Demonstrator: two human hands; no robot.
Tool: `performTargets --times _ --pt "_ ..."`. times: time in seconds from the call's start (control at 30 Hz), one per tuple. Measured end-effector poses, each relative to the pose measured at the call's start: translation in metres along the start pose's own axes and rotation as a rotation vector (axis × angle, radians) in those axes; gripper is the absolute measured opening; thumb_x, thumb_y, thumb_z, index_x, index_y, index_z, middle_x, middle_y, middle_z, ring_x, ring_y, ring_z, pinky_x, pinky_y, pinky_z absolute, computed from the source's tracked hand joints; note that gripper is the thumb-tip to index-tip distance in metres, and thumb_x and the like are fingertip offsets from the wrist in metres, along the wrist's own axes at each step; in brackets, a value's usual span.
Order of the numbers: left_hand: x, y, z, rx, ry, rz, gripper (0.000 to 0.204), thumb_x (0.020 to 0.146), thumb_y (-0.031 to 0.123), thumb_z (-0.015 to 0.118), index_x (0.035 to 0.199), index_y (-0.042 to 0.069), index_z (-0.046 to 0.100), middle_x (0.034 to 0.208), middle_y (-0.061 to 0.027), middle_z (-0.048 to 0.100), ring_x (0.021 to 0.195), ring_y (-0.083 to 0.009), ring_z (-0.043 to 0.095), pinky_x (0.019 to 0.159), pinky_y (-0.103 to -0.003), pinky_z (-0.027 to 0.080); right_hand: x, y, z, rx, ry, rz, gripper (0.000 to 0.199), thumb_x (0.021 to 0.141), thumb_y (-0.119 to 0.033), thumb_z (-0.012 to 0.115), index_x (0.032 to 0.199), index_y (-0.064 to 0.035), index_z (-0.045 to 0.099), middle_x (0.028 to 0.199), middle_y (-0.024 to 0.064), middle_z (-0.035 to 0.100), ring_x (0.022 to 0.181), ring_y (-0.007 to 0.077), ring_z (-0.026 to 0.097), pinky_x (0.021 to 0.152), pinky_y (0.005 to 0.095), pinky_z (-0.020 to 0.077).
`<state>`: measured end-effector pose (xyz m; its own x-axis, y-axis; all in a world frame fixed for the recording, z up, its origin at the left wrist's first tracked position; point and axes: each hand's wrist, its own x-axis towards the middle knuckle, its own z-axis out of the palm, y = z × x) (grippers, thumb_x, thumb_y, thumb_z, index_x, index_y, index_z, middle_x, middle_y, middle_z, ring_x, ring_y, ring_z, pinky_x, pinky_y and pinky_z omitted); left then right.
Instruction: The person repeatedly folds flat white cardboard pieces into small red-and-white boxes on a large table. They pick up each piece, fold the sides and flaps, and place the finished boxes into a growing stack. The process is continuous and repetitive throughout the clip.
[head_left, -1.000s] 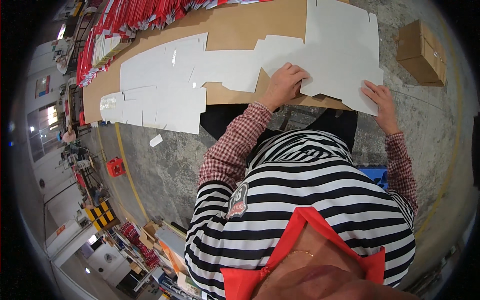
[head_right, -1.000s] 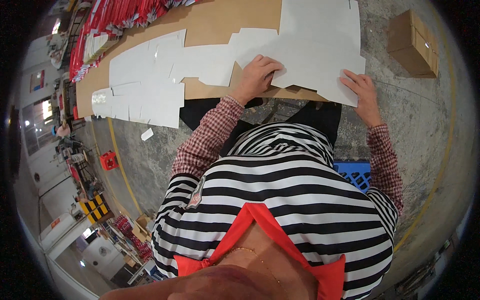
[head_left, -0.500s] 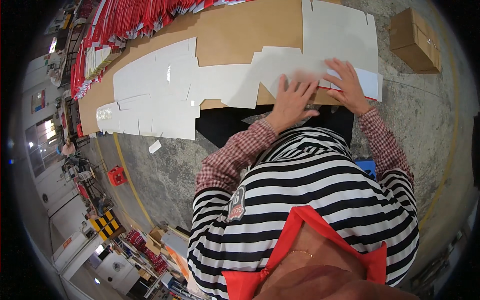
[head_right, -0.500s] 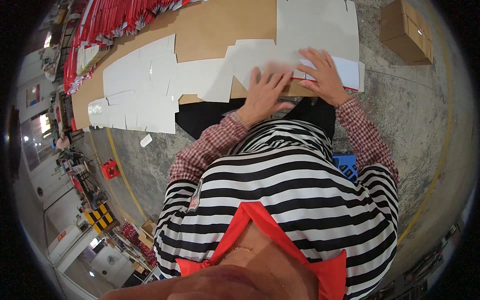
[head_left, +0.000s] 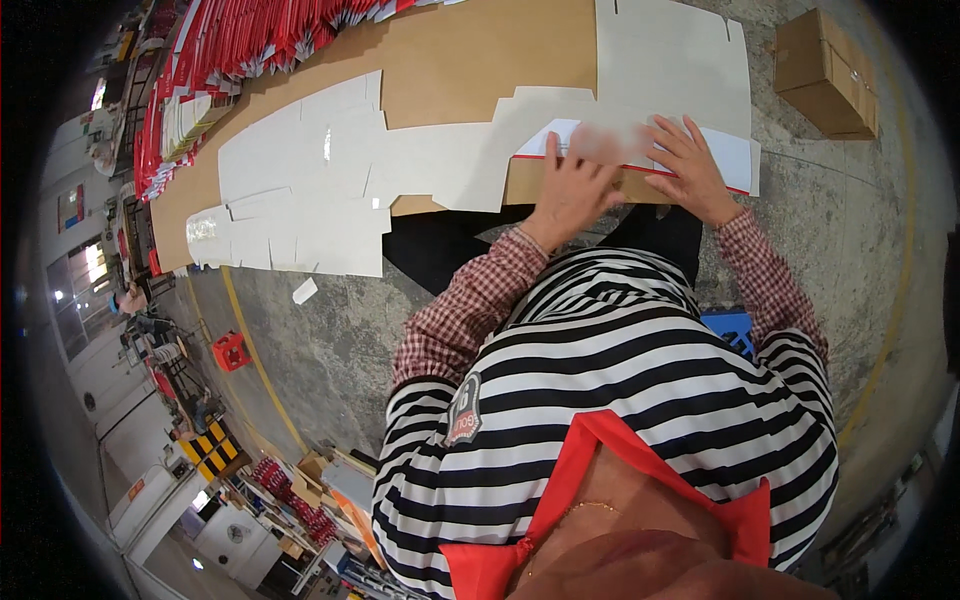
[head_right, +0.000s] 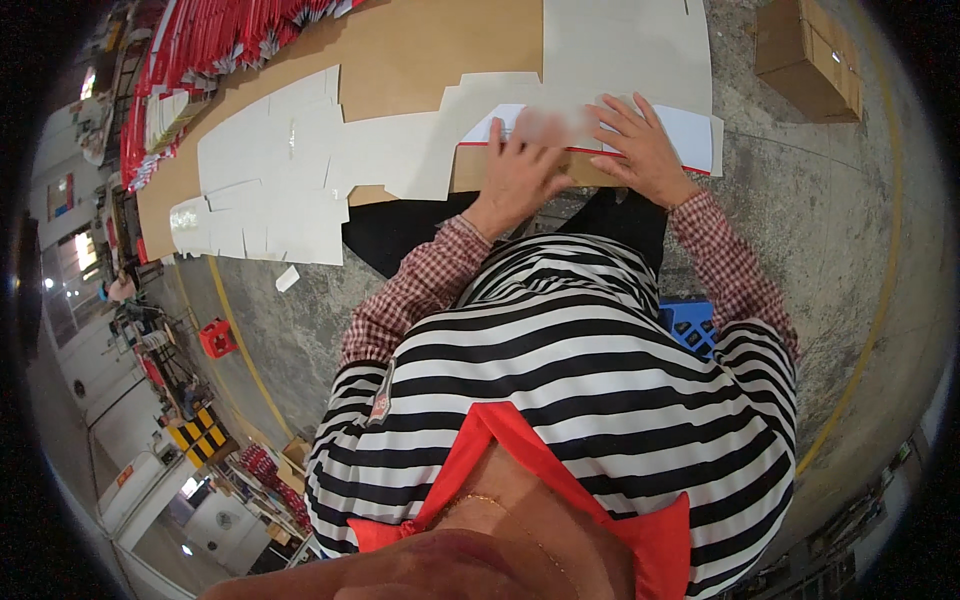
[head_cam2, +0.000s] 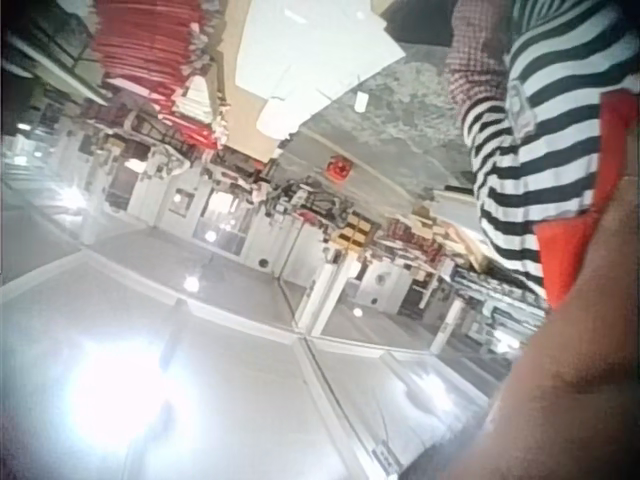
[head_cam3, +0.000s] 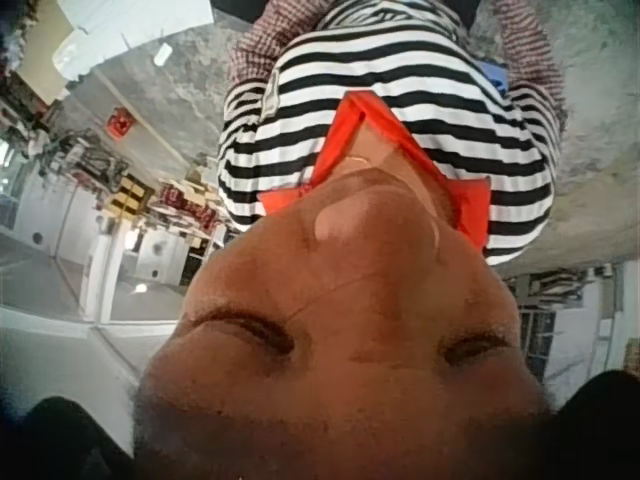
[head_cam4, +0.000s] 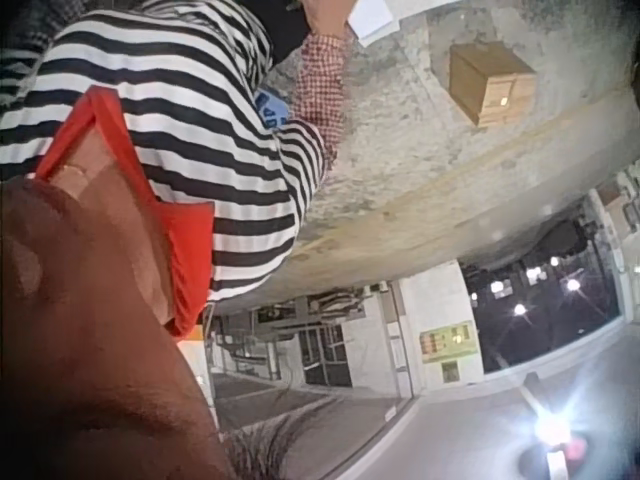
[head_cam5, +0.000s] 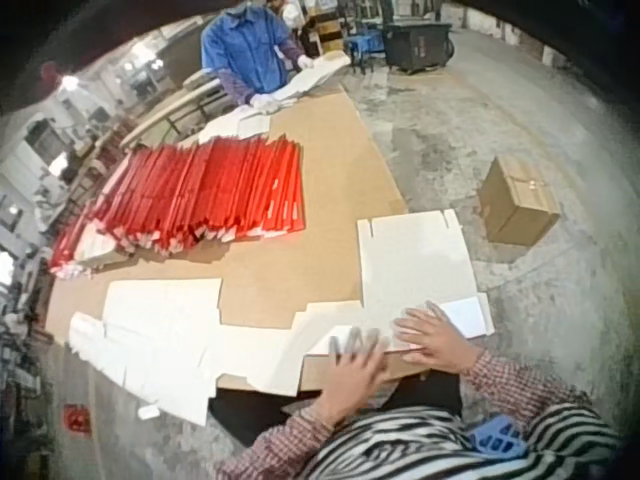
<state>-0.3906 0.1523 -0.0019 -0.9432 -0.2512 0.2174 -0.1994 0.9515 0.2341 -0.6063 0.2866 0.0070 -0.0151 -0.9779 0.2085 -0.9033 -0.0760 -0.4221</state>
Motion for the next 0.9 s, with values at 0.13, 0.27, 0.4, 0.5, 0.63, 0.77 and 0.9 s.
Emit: performTargets --times 0.13,0.27,0.4,0.5,0.63,0.77,0.9 --pt "0.004 0.008 -0.011 0.020 -0.172 -0.018 0.096 0.078 0.059 0.069 0.153 0.013 0.031 0.160 -0.0082 0.028 0.146 -0.0410 0.022 0.109 -0.072 0.017 -0.037 -0.035 -0.021 0.158 0.590 0.359 0.046 0.093 -0.023 0.066 0.135 -0.0060 0.056 0.155 0.0160 0.037 0.145 0.0325 0.031 0.116 0.0483 0.0277" --pt "0.012 0.021 -0.002 -0.061 -0.172 0.085 0.116 0.068 0.071 0.069 0.155 0.008 0.025 0.161 -0.0112 0.024 0.148 -0.0435 0.016 0.111 -0.072 0.014 -0.078 -0.020 0.012 0.787 1.087 0.867 0.054 0.097 -0.011 0.060 0.146 -0.0035 0.038 0.157 0.0149 0.032 0.145 0.0277 0.031 0.114 0.0447 0.0313" --pt "0.038 0.058 0.010 -0.365 -0.164 0.267 0.126 0.061 0.074 0.072 0.153 0.002 0.025 0.161 -0.0164 0.024 0.148 -0.0443 0.015 0.115 -0.067 0.010 -0.050 -0.018 0.007 1.007 0.834 0.760 0.066 0.096 -0.004 0.057 0.154 -0.0058 0.024 0.159 0.0128 0.029 0.146 0.0261 0.029 0.115 0.0438 0.0299" --pt "0.016 0.058 0.008 -0.292 -0.189 0.169 0.123 0.057 0.072 0.076 0.147 -0.001 0.033 0.153 -0.0198 0.035 0.145 -0.0428 0.023 0.118 -0.063 0.010 0.026 -0.037 -0.014 0.424 0.476 0.060 0.080 0.081 0.001 0.060 0.154 -0.0100 0.030 0.161 0.0134 0.027 0.149 0.0305 0.024 0.118 0.0471 0.0251" --pt "-0.042 -0.003 -0.016 0.225 -0.302 -0.087 0.062 0.080 0.029 0.069 0.135 0.004 0.052 0.139 -0.0204 0.050 0.131 -0.0395 0.045 0.113 -0.063 0.022 0.039 -0.027 0.001 -0.080 -0.195 -0.004 0.081 0.076 -0.001 0.057 0.153 -0.0121 0.035 0.161 0.0147 0.026 0.149 0.0359 0.022 0.121 0.0493 0.0181" --pt "-0.024 -0.055 -0.091 -0.090 -0.453 -0.178 0.032 0.080 0.019 0.071 0.109 0.003 0.069 0.108 -0.0165 0.070 0.099 -0.0326 0.066 0.087 -0.040 0.051 0.028 -0.013 -0.024 0.308 0.319 -0.056 0.078 0.085 -0.016 0.059 0.156 -0.0169 0.029 0.163 0.0122 0.021 0.150 0.0356 0.020 0.122 0.0493 0.0150" --pt "0.008 -0.105 -0.081 -0.434 -0.574 -0.161 0.036 0.083 0.032 0.076 0.095 -0.002 0.071 0.092 -0.0178 0.072 0.088 -0.0303 0.068 0.077 -0.037 0.052 0.031 -0.031 -0.012 0.055 0.297 -0.048 0.075 0.092 -0.049 0.054 0.157 -0.0195 0.028 0.163 0.0111 0.020 0.151 0.0347 0.013 0.122 0.0502 0.0128"
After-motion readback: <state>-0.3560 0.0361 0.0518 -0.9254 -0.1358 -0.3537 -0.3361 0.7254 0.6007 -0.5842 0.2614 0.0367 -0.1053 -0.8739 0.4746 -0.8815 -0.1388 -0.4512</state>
